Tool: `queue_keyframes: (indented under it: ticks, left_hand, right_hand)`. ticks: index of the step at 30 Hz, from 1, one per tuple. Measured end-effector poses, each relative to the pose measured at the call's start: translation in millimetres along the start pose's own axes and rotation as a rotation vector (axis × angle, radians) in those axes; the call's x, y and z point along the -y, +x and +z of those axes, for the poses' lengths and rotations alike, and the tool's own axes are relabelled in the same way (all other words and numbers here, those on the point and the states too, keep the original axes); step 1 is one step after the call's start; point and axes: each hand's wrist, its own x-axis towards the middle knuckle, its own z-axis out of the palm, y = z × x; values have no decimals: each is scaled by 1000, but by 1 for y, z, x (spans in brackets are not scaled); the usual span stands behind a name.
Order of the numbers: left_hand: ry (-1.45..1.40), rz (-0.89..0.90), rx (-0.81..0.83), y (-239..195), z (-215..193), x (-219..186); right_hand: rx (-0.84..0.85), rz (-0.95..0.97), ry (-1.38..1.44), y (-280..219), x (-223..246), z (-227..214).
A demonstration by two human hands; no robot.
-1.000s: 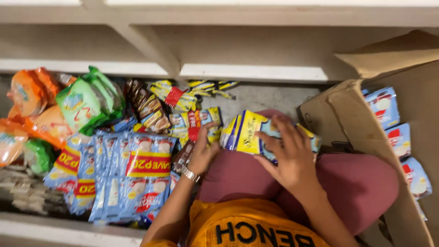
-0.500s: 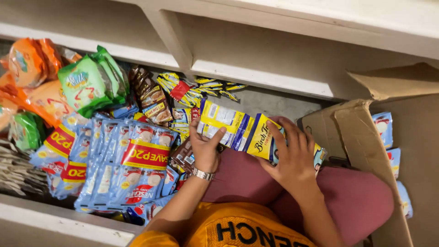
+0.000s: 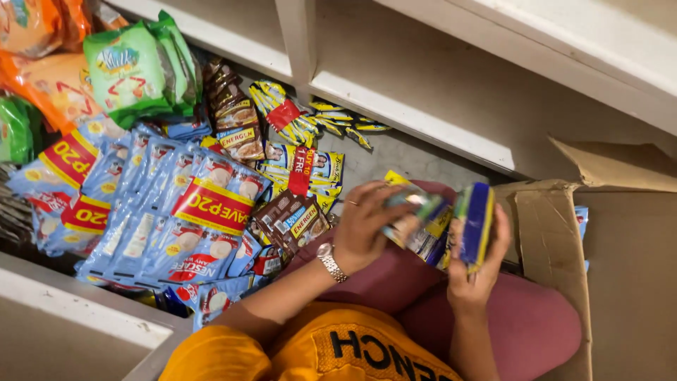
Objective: Organizing various beverage and snack packets from storage into a cardboard box.
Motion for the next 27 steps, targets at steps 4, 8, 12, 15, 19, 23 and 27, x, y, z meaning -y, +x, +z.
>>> queue_keyframes:
  ticks: [4, 8, 12, 15, 19, 23, 27]
  left_hand:
    - [65, 146, 137, 12, -9, -13]
    - [10, 148, 237, 16, -14, -10]
    - [-161, 184, 224, 10, -1, 6]
    - [-209, 157, 243, 15, -6, -4]
    - [-453, -29, 168, 2, 12, 13]
    - [-1172, -580, 80, 0, 8, 20]
    - [-715, -483, 358, 14, -18, 3]
  right_hand:
    - [-27, -95, -141, -9, -6, -3]
    - [96, -203, -481, 3, 22, 1]
    - [250, -321, -773, 15, 60, 11]
    - [261, -296, -846, 16, 63, 8]
    - [357, -265, -1131, 22, 79, 29]
    - [401, -370, -960, 19, 67, 34]
    - [385, -264, -590, 5, 44, 3]
